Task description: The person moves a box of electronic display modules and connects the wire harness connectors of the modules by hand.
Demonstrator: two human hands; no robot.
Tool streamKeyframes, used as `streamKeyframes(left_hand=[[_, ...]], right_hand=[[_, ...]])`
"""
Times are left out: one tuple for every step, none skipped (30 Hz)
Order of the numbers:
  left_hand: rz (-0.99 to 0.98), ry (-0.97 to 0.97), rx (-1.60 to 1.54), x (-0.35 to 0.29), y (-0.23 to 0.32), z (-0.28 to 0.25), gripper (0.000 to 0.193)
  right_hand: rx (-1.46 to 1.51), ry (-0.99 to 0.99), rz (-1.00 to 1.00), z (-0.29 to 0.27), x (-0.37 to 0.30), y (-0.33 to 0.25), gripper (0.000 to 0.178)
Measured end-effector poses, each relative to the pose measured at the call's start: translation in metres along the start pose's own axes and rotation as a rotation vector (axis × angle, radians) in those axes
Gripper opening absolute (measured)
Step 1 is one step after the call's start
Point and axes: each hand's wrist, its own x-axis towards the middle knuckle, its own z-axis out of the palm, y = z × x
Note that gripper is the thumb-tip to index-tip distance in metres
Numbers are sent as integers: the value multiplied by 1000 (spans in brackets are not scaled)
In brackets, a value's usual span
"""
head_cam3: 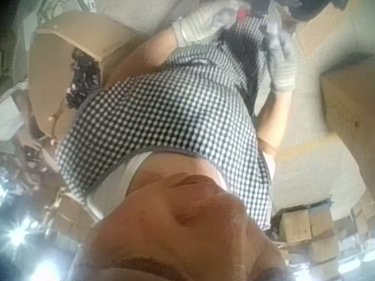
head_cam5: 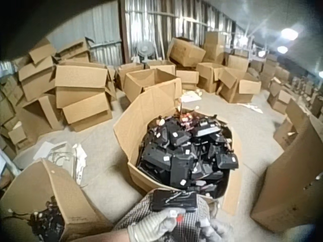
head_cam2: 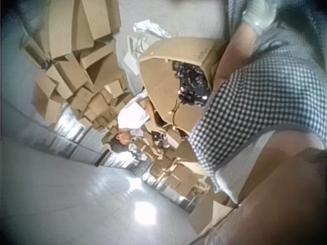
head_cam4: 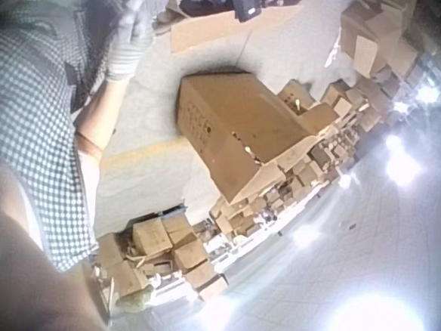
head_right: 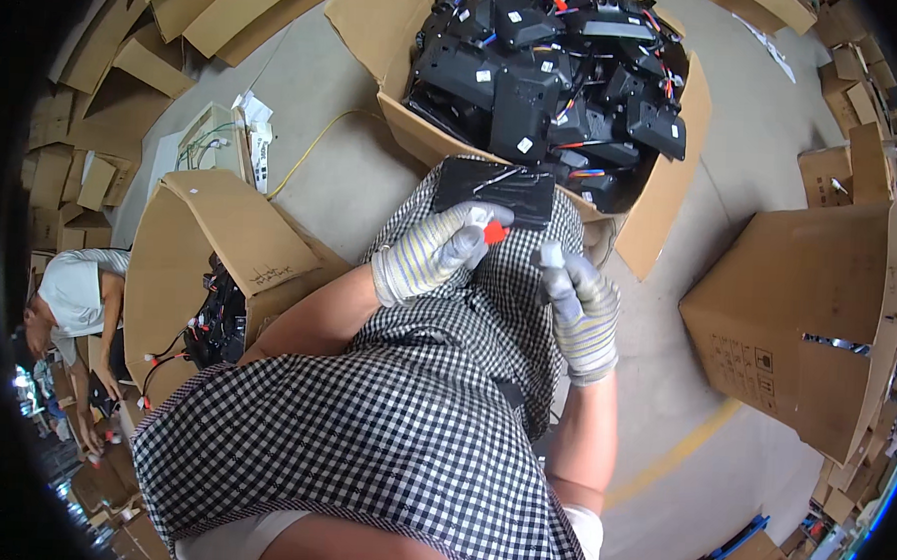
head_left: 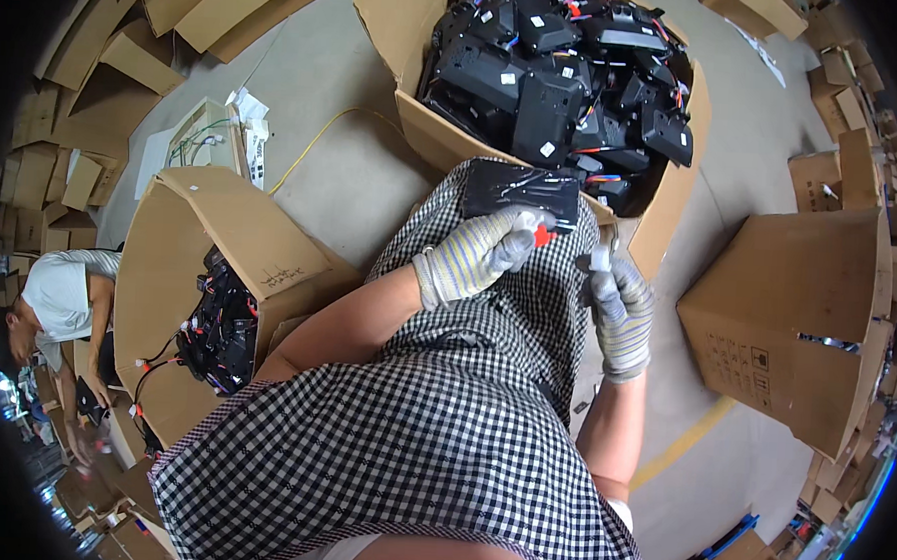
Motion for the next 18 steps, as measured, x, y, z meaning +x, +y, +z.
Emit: streamKeyframes(left_hand=[[-170, -73, -333, -3, -4, 0, 22], [-275, -33, -422, -7, -8, 3, 20], [-282, -88, -401, -10, -14, 3, 20], [-200, -128, -171, -15, -19, 3, 22], [-117, -167, 58, -19, -22, 4, 24], [-373, -266, -150, -15, -19, -3, 31], [-381, -262, -156, -20, -18, -1, 31], [-315, -209, -36, -27, -16, 2, 40], [-243, -157, 83, -29, -11, 5, 48], [-246, -129, 195, -30, -9, 8, 43], [-249, -127, 190, -30, -13, 8, 43], [-54, -41, 433, -30, -19, 8, 41], [145, 47, 672, -30, -24, 8, 39], [274, 108, 730, -30, -28, 9, 34], [274, 108, 727, -29, -26, 8, 34], [348, 121, 1010, -28, -21, 7, 30], [421, 134, 1294, -27, -19, 6, 27], [577, 172, 1406, -29, -20, 4, 29]], right_hand=[[-195, -18, -90, -3, 5, -11, 22], [-194, -22, -82, -4, 8, -16, 22], [-467, -69, -232, -3, 10, -22, 20], [-739, -117, -384, -3, 12, -24, 19], [-736, -121, -378, -4, 12, -23, 19], [-707, -209, -350, -5, 10, -21, 18], [-675, -296, -322, -6, 8, -19, 18], [-525, -284, -260, -4, 6, -16, 20], [-525, -290, -255, -3, 5, -13, 20], [-274, -321, -49, -3, 2, -10, 22], [-22, -343, 155, -3, -2, -8, 26], [202, -345, 351, 2, -6, -13, 32], [200, -346, 354, 7, -9, -14, 32], [311, -337, 428, 13, -12, -13, 32], [421, -325, 501, 18, -15, -12, 33], [487, -284, 488, 23, -18, -10, 34], [483, -283, 488, 23, -20, -6, 34], [609, -272, 566, 24, -23, -1, 35]])
